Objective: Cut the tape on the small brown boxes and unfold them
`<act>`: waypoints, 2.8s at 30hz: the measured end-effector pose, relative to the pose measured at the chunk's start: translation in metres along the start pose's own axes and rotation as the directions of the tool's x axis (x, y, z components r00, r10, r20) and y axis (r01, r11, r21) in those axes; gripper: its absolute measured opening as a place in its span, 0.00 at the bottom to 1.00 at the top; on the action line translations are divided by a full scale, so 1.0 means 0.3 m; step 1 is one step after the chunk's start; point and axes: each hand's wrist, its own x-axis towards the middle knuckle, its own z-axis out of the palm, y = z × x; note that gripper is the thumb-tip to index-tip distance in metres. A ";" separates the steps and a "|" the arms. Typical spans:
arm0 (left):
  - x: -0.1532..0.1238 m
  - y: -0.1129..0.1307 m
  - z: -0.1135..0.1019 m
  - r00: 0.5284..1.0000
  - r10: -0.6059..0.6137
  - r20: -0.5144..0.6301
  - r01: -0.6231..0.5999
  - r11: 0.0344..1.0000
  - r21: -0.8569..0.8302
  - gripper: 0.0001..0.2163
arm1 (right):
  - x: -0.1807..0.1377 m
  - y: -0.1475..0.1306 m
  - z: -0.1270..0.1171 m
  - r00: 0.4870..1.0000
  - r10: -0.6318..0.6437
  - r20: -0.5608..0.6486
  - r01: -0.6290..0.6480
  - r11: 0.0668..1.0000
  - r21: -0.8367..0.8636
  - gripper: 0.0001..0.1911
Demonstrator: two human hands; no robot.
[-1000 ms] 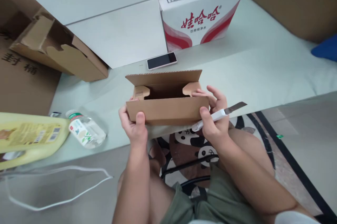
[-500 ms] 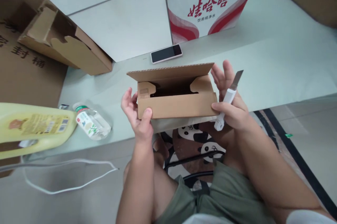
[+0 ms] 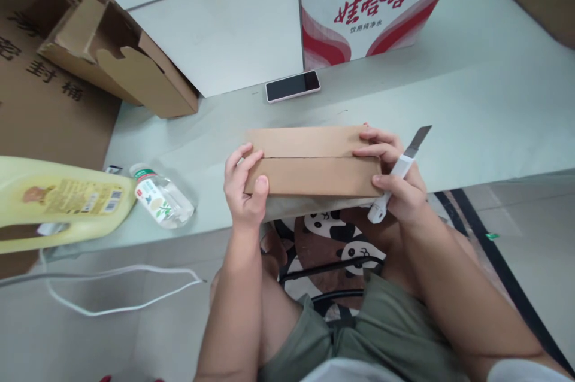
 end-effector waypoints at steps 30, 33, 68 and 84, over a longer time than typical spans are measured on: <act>-0.067 -0.033 0.095 0.409 -0.753 0.515 0.912 0.317 -0.260 0.34 | -0.064 -0.065 0.072 0.977 -0.186 0.103 0.184 0.983 0.028 0.25; -0.068 0.008 0.104 0.336 -0.708 0.621 0.934 0.334 -0.124 0.30 | -0.070 -0.065 0.064 0.967 -0.252 0.033 0.253 0.967 -0.027 0.23; -0.051 -0.003 0.036 0.970 0.148 0.194 -0.127 0.985 -0.120 0.30 | -0.018 -0.007 0.116 0.853 0.407 -0.327 -0.251 0.869 0.426 0.18; -0.052 0.017 0.052 0.970 0.193 0.148 -0.202 0.979 0.043 0.33 | -0.031 -0.002 0.065 0.876 0.306 -0.374 -0.042 0.820 0.571 0.20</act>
